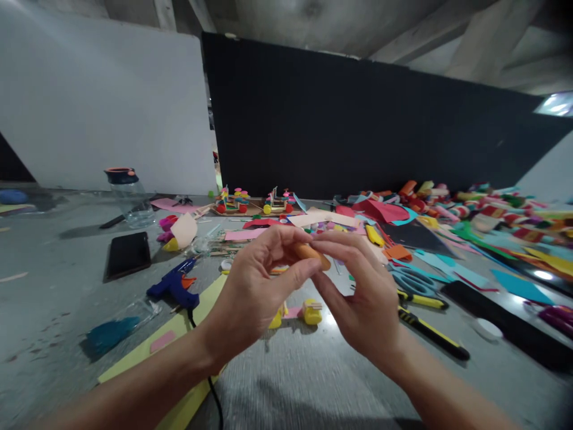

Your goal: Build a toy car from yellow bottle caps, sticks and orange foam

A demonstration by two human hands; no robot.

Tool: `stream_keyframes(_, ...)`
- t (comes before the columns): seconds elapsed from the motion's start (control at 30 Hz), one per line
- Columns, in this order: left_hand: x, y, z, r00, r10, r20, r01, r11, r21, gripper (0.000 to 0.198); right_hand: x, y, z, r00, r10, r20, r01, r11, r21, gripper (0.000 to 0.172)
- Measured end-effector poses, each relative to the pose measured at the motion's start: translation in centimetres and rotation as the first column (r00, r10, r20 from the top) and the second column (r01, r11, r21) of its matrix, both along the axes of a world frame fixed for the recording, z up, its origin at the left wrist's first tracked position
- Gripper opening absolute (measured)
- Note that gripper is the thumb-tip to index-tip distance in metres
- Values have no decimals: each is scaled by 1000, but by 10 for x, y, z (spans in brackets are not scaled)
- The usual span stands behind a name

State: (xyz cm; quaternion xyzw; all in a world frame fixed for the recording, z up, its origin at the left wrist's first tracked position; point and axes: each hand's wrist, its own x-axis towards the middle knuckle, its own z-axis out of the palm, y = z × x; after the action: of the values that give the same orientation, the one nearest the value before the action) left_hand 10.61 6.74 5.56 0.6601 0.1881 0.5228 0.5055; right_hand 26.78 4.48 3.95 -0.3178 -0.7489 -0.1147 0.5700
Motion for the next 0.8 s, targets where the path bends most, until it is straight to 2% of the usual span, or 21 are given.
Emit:
stream_keyframes(0.07,0,0,1,1000,7,-6,-7,1000,10,14,0,1,-3,994,75,-82,-80,995,-54,43)
stream_keyframes(0.13,0,-1,3,1000,13,-10,-12,999,29,14,1,2,-5,984,136,-118,-145,987,-71,49)
stream_keyframes(0.27,-8,-1,11,993,-34,-112,35,999,8,13,5,3,-2,975,209,-74,-211,977,-31,31)
stream_keyframes(0.37,-14,2,15,982,-91,-165,79,994,-75,20,7,3,-1,959,234,-160,-251,963,-95,30)
stream_keyframes(0.47,-15,3,15,981,-124,-151,112,990,-82,14,7,2,-2,952,245,-185,-273,950,-151,33)
stream_keyframes(0.57,-13,0,15,984,-50,-168,51,999,-1,11,7,0,-2,941,287,-179,-319,929,-189,40)
stream_keyframes(0.67,-14,-6,19,977,21,-212,-8,998,62,13,8,-1,-1,935,319,-155,-344,921,-182,39)
stream_keyframes(0.8,-18,-10,23,960,-3,-281,24,997,69,12,9,-1,2,928,330,-171,-357,919,-166,32)
